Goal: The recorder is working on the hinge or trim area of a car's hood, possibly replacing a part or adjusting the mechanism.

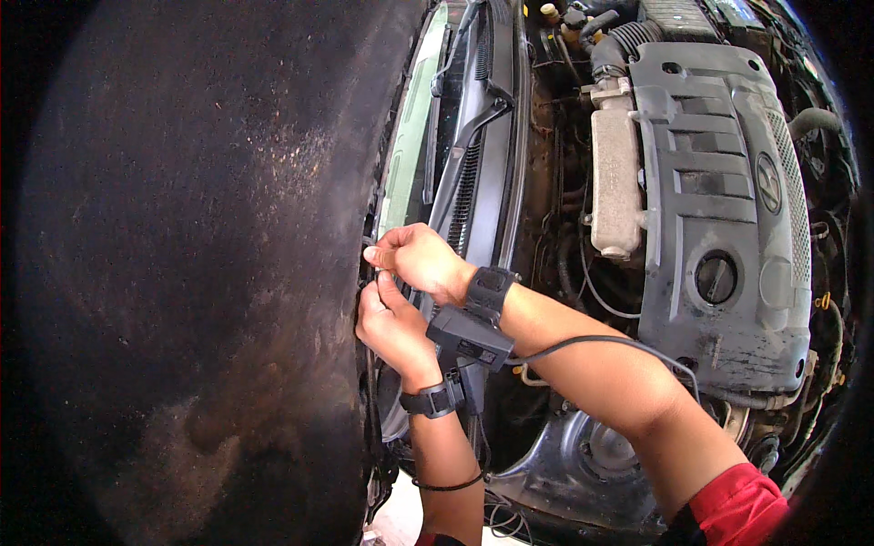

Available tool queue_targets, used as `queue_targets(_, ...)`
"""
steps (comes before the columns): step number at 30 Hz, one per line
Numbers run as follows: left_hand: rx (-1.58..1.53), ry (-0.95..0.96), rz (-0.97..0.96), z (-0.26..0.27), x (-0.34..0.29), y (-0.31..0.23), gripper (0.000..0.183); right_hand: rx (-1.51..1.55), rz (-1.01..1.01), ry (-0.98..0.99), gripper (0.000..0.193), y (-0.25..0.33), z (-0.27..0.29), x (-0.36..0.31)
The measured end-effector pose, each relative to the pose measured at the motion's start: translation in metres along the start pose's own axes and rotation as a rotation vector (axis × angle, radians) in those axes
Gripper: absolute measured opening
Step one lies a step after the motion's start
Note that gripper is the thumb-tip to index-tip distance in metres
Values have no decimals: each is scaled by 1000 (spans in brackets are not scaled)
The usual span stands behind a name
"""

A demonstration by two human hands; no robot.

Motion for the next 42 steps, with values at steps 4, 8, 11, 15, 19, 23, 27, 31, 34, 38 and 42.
queue_targets(4,10,-71,-25,-6,1,10,31,159,-67,-77,23,-6,-5,-2)
queue_targets(8,24,-77,1,-6,5,10,30,162,-75,-35,23,-4,-8,1)
queue_targets(11,-43,-3,-7,-3,5,4,30,-65,-6,80,27,7,3,8)
queue_targets(15,-17,111,-23,10,1,5,30,-144,-192,140,36,39,15,12)
queue_targets(19,-18,100,-41,13,-7,0,29,-165,-129,102,36,34,14,22)
queue_targets(23,-5,72,-35,15,-7,-3,28,-454,68,229,34,33,11,24)
queue_targets(27,-16,5,-76,7,-4,6,23,-621,356,129,32,20,8,25)
queue_targets(31,-8,107,-67,11,2,0,22,-878,523,178,24,24,10,28)
queue_targets(34,41,157,-111,8,5,3,20,-887,636,163,23,28,10,29)
queue_targets(38,54,15,-69,1,3,4,17,-866,628,123,21,23,3,25)
queue_targets(42,4,-29,-64,-6,1,6,17,-812,576,97,22,24,4,19)
Point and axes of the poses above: each hand's wrist, its own x-axis towards the middle knuckle, its own z-axis out of the back of the hand, y = z × x, the point moved 2 cm from there along x, towards the middle knuckle, and after that the axes turned 10 degrees about z, right-handed, at the moved point
